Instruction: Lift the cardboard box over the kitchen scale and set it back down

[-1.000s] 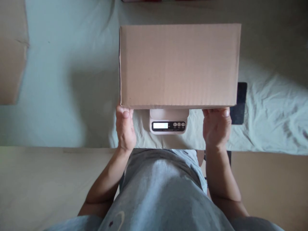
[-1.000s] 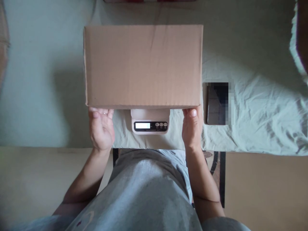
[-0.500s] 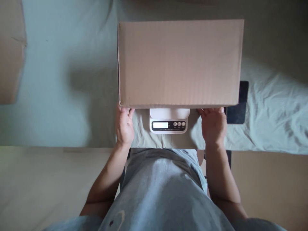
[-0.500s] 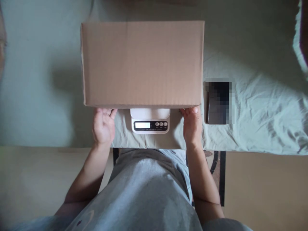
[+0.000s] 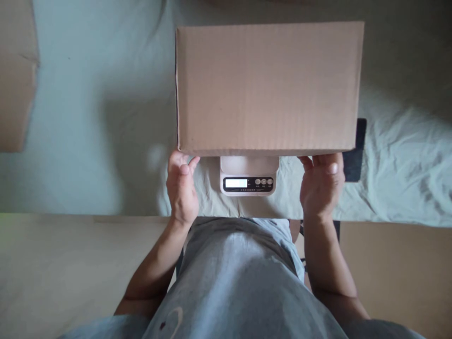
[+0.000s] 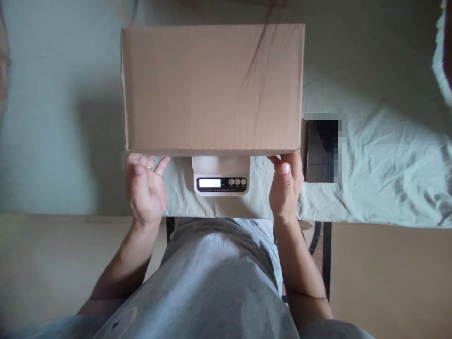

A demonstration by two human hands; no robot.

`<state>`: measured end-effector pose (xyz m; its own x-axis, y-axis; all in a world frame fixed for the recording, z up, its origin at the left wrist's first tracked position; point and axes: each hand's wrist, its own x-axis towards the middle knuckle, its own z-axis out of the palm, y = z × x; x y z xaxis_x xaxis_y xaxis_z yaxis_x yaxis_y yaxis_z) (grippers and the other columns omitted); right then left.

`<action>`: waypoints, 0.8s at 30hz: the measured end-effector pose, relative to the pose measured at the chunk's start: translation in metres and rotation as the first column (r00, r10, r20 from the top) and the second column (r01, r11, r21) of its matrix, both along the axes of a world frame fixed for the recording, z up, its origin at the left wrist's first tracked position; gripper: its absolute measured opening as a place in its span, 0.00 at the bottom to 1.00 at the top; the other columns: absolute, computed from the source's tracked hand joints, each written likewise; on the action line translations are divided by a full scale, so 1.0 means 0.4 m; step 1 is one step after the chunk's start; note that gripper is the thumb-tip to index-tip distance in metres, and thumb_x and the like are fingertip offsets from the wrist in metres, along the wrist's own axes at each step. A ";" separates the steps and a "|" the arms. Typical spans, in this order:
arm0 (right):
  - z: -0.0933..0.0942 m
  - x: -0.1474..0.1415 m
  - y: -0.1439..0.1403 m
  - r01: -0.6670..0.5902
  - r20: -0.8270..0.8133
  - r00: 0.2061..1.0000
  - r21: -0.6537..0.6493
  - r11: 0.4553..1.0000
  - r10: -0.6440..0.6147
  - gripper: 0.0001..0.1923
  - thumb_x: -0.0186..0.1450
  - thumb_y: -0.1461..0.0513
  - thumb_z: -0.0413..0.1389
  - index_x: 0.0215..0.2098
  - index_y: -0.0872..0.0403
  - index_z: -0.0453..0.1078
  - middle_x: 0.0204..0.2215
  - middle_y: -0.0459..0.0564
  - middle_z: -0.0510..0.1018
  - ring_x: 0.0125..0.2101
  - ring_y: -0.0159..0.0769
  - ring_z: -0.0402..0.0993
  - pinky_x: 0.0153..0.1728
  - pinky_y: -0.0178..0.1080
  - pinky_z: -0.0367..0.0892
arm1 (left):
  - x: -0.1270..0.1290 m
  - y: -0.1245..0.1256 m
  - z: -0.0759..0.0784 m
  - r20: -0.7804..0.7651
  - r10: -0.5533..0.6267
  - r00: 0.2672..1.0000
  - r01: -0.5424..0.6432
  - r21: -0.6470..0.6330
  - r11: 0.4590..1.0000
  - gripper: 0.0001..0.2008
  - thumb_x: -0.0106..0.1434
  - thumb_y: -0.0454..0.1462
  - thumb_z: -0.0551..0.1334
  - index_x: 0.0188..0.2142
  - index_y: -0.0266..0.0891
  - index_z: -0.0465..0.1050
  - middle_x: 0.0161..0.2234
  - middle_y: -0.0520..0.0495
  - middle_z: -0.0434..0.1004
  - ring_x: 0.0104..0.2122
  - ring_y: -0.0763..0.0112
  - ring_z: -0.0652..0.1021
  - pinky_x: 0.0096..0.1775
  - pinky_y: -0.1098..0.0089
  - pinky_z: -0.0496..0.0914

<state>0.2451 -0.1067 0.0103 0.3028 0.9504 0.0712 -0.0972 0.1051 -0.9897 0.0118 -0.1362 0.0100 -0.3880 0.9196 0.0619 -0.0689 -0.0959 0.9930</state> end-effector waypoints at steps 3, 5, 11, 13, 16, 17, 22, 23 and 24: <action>0.014 -0.006 0.015 0.005 0.025 1.000 0.012 1.000 -0.005 0.19 0.60 0.46 0.51 0.44 0.43 0.72 0.42 0.45 0.77 0.49 0.41 0.72 0.54 0.48 0.67 | 0.010 0.021 0.025 -0.027 -0.024 0.999 0.025 0.011 1.000 0.14 0.65 0.52 0.55 0.44 0.52 0.72 0.47 0.51 0.72 0.54 0.64 0.72 0.57 0.63 0.68; 0.030 -0.005 0.038 0.002 0.025 1.000 0.036 0.999 -0.003 0.19 0.60 0.46 0.51 0.44 0.42 0.72 0.43 0.45 0.76 0.50 0.42 0.71 0.55 0.49 0.66 | 0.014 0.048 0.048 -0.044 -0.040 0.998 0.041 0.029 0.999 0.16 0.64 0.54 0.55 0.45 0.53 0.71 0.48 0.52 0.72 0.56 0.62 0.71 0.58 0.62 0.67; 0.062 0.003 0.144 -0.037 0.032 0.999 0.099 0.994 0.034 0.15 0.57 0.45 0.54 0.39 0.38 0.72 0.43 0.45 0.75 0.52 0.44 0.70 0.55 0.48 0.66 | 0.011 0.165 0.079 -0.025 -0.052 0.998 0.054 0.107 0.993 0.20 0.61 0.56 0.59 0.49 0.54 0.70 0.54 0.54 0.70 0.62 0.60 0.66 0.60 0.59 0.65; 0.049 0.004 0.176 -0.072 0.011 0.997 0.078 0.994 0.071 0.15 0.57 0.46 0.55 0.40 0.39 0.72 0.44 0.44 0.74 0.52 0.41 0.69 0.56 0.47 0.66 | 0.003 0.203 0.062 -0.019 -0.071 0.997 0.073 0.102 0.992 0.21 0.62 0.56 0.58 0.51 0.53 0.69 0.55 0.54 0.69 0.63 0.60 0.65 0.61 0.59 0.64; 0.013 0.004 0.212 -0.084 0.000 0.996 0.060 0.995 0.084 0.19 0.60 0.45 0.52 0.44 0.42 0.69 0.46 0.45 0.73 0.52 0.39 0.69 0.57 0.47 0.64 | -0.011 0.246 0.017 -0.048 -0.083 0.995 0.087 0.073 0.994 0.23 0.64 0.56 0.55 0.54 0.52 0.67 0.56 0.52 0.69 0.63 0.61 0.65 0.60 0.59 0.63; 0.000 0.003 0.220 -0.091 0.012 0.996 0.052 0.995 0.090 0.20 0.60 0.44 0.51 0.45 0.43 0.69 0.47 0.45 0.73 0.52 0.38 0.68 0.58 0.47 0.63 | -0.015 0.255 0.000 -0.067 -0.087 0.994 0.092 0.068 0.993 0.23 0.64 0.56 0.55 0.54 0.53 0.67 0.56 0.52 0.69 0.62 0.61 0.66 0.60 0.59 0.64; -0.054 0.001 0.240 -0.131 0.080 0.988 -0.012 0.991 0.131 0.19 0.62 0.43 0.48 0.45 0.39 0.69 0.48 0.43 0.74 0.54 0.40 0.69 0.58 0.48 0.64 | -0.033 0.279 -0.079 -0.166 -0.114 0.980 0.122 0.038 0.992 0.23 0.63 0.56 0.54 0.54 0.56 0.66 0.57 0.51 0.67 0.59 0.61 0.68 0.59 0.58 0.66; -0.060 0.001 0.241 -0.140 0.087 0.986 -0.023 0.990 0.142 0.19 0.62 0.42 0.49 0.45 0.38 0.70 0.48 0.42 0.75 0.54 0.40 0.69 0.57 0.48 0.65 | -0.035 0.280 -0.091 -0.176 -0.124 0.976 0.132 0.029 0.991 0.23 0.64 0.57 0.53 0.55 0.56 0.65 0.58 0.51 0.67 0.59 0.61 0.68 0.58 0.58 0.67; -0.064 0.001 0.241 -0.151 0.094 0.984 -0.034 0.988 0.153 0.19 0.61 0.42 0.49 0.44 0.37 0.70 0.48 0.41 0.76 0.55 0.41 0.69 0.57 0.48 0.65 | -0.037 0.280 -0.101 -0.183 -0.133 0.974 0.139 0.021 0.990 0.24 0.64 0.57 0.52 0.55 0.55 0.64 0.59 0.51 0.66 0.60 0.61 0.68 0.58 0.58 0.67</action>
<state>0.2457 -0.0104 -0.0153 0.1476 0.9868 0.0673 -0.0148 0.0702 -0.9974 -0.0032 -0.0241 -0.0305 -0.2387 0.9592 0.1515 0.0969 -0.1317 0.9865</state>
